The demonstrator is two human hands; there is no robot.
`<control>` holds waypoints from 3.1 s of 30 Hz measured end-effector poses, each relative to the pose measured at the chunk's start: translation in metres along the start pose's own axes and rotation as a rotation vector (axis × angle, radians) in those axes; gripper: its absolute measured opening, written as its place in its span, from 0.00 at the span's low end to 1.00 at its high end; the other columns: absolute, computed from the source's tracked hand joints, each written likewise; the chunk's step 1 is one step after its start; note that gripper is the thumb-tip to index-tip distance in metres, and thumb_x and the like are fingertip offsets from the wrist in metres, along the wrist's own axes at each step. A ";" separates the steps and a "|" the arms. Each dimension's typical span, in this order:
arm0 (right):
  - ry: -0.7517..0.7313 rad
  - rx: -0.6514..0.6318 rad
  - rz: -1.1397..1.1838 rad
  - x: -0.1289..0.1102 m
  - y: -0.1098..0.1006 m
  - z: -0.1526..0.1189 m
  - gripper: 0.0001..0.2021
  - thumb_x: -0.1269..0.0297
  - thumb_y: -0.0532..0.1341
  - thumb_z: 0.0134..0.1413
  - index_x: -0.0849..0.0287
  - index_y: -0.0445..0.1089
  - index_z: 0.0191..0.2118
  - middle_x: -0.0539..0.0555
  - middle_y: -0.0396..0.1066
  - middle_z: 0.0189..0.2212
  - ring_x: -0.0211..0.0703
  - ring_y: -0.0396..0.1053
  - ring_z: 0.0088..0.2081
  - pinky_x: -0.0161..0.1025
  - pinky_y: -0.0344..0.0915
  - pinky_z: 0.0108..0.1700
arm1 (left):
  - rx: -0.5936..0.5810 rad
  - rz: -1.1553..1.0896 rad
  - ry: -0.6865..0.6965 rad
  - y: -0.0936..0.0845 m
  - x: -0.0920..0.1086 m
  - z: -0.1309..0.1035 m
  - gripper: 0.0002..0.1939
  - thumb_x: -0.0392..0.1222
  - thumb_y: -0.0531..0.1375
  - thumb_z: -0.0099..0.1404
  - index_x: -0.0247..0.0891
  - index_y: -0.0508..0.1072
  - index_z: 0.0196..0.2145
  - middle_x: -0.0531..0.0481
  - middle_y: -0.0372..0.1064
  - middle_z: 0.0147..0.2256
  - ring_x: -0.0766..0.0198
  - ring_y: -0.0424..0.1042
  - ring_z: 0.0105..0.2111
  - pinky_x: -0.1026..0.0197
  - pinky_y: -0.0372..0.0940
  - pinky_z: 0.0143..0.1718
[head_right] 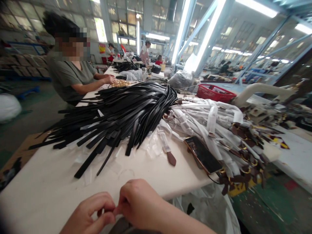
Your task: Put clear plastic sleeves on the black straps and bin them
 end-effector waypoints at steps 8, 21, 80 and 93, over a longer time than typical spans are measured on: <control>0.128 -0.039 0.337 0.014 -0.002 0.008 0.03 0.70 0.63 0.51 0.64 0.75 0.31 0.45 0.65 0.21 0.31 0.58 0.24 0.28 0.54 0.26 | -0.027 -0.220 -0.323 -0.004 -0.012 0.013 0.03 0.35 0.60 0.49 0.37 0.71 0.25 0.57 0.65 0.23 0.65 0.63 0.25 0.64 0.55 0.27; 0.087 0.129 0.344 0.002 -0.023 0.049 0.19 0.69 0.66 0.50 0.57 0.67 0.50 0.48 0.73 0.29 0.37 0.69 0.29 0.31 0.64 0.31 | 0.245 -0.395 -0.338 -0.031 -0.058 -0.003 0.08 0.44 0.60 0.52 0.38 0.69 0.20 0.55 0.61 0.22 0.61 0.64 0.26 0.62 0.56 0.30; 0.028 0.187 0.667 0.007 -0.015 -0.006 0.12 0.62 0.66 0.51 0.62 0.67 0.24 0.48 0.61 0.20 0.34 0.57 0.24 0.33 0.54 0.25 | 0.167 -0.545 -0.380 0.001 -0.037 -0.013 0.06 0.30 0.65 0.45 0.38 0.78 0.15 0.52 0.66 0.20 0.65 0.66 0.23 0.64 0.59 0.26; -0.074 0.093 0.579 -0.021 -0.019 0.003 0.08 0.72 0.61 0.48 0.60 0.64 0.21 0.45 0.57 0.17 0.31 0.53 0.20 0.30 0.50 0.21 | 0.015 -0.396 -0.430 0.007 -0.026 -0.009 0.08 0.33 0.63 0.48 0.40 0.79 0.15 0.52 0.65 0.22 0.63 0.66 0.26 0.63 0.57 0.29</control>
Point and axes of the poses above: each hand's wrist, its own z-axis towards the middle knuckle, its own y-axis out of the palm, x = y × z, the point moved 10 cm from there along z, towards the middle knuckle
